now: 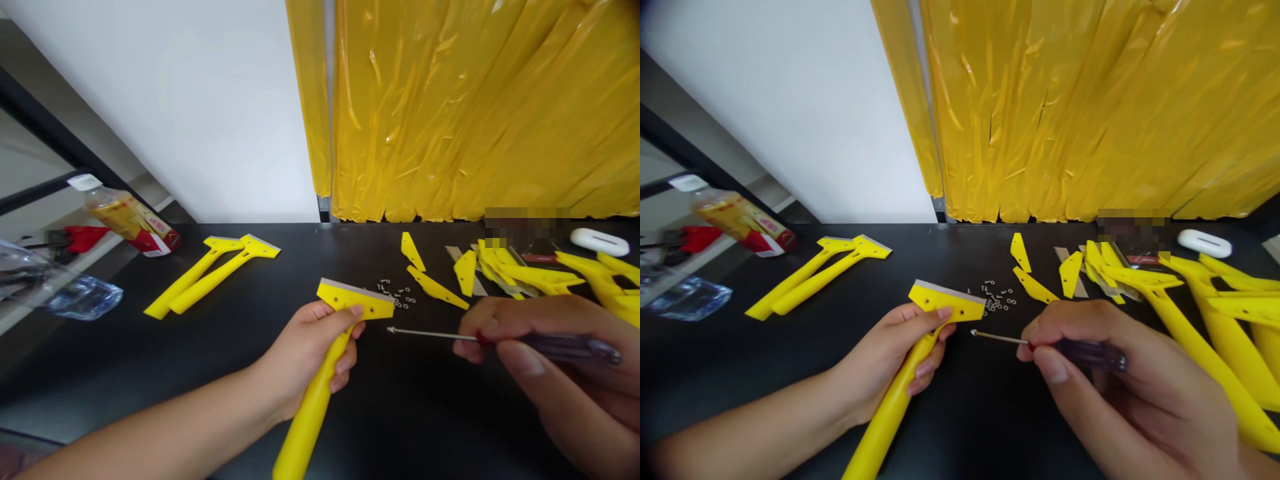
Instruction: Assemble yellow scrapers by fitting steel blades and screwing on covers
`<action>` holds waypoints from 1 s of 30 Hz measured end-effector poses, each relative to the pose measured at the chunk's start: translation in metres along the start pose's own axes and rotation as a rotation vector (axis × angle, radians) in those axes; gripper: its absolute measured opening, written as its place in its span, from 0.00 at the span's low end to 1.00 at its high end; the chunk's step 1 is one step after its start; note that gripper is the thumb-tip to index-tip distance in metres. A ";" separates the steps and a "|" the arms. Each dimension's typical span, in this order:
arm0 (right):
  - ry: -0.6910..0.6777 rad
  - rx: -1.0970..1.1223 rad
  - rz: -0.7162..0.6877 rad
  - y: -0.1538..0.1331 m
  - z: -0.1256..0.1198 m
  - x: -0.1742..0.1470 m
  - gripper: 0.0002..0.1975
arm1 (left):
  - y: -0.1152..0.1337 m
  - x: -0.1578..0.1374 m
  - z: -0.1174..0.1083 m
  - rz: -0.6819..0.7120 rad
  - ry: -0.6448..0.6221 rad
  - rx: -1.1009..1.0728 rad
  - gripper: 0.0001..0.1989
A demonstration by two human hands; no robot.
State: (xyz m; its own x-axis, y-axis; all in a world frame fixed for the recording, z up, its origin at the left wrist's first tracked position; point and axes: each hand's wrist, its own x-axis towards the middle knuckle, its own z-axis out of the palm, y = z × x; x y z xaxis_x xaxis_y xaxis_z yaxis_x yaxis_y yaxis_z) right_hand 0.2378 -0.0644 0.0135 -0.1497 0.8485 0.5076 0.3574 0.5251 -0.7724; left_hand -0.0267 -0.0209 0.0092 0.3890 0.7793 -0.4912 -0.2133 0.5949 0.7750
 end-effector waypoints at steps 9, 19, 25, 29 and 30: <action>0.037 -0.052 -0.090 0.004 0.001 0.003 0.11 | -0.005 0.003 -0.006 -0.017 -0.036 0.023 0.18; 0.000 -0.147 -0.117 0.005 0.005 0.008 0.07 | -0.006 0.002 -0.007 -0.036 -0.070 0.058 0.19; -0.029 -0.180 -0.122 0.004 0.005 0.012 0.05 | -0.006 0.001 -0.004 -0.039 -0.062 0.074 0.18; -0.032 -0.175 -0.110 0.003 0.006 0.012 0.05 | -0.006 0.002 -0.004 -0.043 -0.070 0.091 0.19; -0.032 -0.171 -0.105 0.003 0.006 0.012 0.06 | -0.006 0.002 -0.004 -0.042 -0.070 0.095 0.19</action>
State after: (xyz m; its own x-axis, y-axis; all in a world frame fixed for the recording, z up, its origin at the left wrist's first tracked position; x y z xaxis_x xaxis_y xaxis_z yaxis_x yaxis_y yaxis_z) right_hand 0.2318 -0.0525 0.0147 -0.2225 0.7930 0.5672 0.4892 0.5940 -0.6386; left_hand -0.0284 -0.0221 0.0022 0.4580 0.7366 -0.4976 -0.1105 0.6026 0.7903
